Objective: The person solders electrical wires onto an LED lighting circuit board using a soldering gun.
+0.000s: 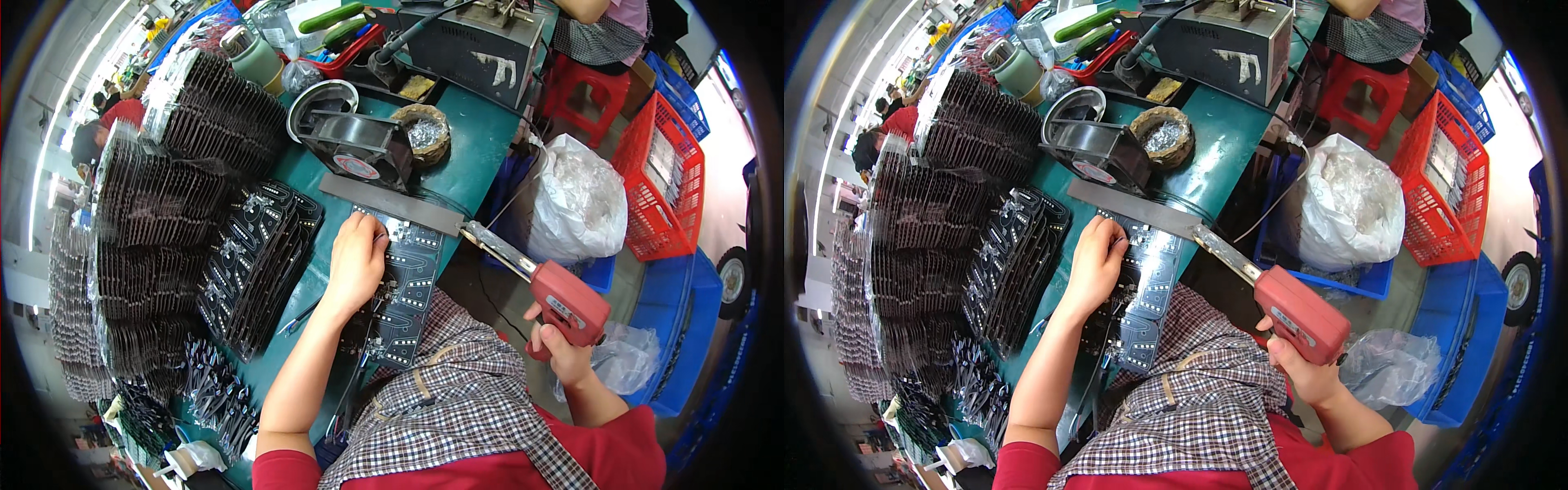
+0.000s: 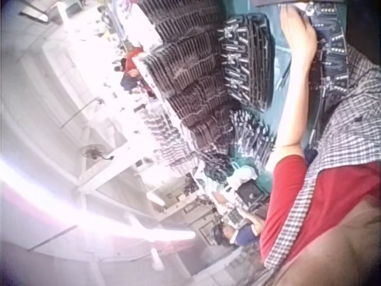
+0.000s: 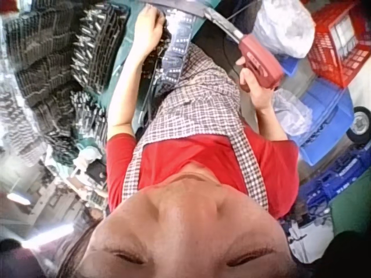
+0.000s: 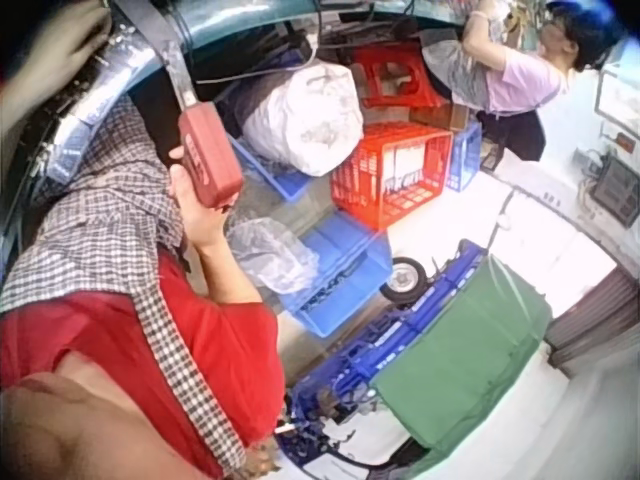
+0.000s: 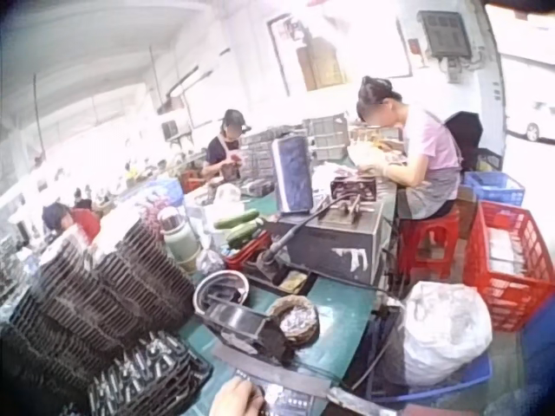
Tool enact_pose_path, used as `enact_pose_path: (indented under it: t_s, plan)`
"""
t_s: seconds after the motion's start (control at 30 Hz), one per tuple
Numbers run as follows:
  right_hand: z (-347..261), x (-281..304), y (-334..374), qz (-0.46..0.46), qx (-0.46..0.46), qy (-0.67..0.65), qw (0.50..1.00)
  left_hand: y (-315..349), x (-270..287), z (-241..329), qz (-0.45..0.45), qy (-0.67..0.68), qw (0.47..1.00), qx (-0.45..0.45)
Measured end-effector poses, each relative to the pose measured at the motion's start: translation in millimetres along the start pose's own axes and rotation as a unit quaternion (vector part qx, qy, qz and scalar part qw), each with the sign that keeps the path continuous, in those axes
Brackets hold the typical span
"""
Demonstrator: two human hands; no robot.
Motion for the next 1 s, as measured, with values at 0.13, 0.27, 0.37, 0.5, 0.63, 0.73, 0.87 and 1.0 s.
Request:
enact_pose_path:
  t_s: [0.13, 0.27, 0.37, 0.5, 0.63, 0.73, 0.87, 1.0]
  plan:
    - [0, -3, 0, 0.016, -0.004, -0.049, 0.999, -1, 1, -2, -0.013, 0.031, 0.999, -0.008]
    - [-1, -3, 0, -0.002, -0.008, -0.038, 0.999, 0, 2, -4, -0.021, 0.064, 0.998, -0.006]
    - [0, -4, 1, -0.003, -0.009, -0.042, 0.999, 2, 1, -7, -0.017, 0.081, 0.997, -0.004]
    - [5, -2, 2, 0.002, -0.006, -0.013, 1.000, 8, 6, 0, 0.007, 0.073, 0.997, -0.007]
    - [6, 0, 0, 0.004, -0.013, -0.007, 1.000, 18, 18, 1, 0.033, 0.055, 0.997, 0.042]
    - [8, 0, -3, -0.002, -0.020, -0.006, 1.000, 25, 18, -1, 0.032, 0.005, 0.999, 0.030]
    - [6, -7, -10, -0.016, -0.028, -0.037, 0.999, 33, 12, 18, 0.061, -0.089, 0.993, -0.056]
    - [11, -5, -18, -0.034, -0.038, 0.000, 0.999, 35, 11, 25, 0.034, -0.158, 0.983, -0.083]
Point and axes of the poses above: each hand's wrist, its own y-axis away from the middle knuckle, its own x-axis out of the back of the hand, z = x × y, the point moved 4 cm from there along -y, towards the middle knuckle, and after that the axes turned 5 degrees about -y, right-handed, at the moved point
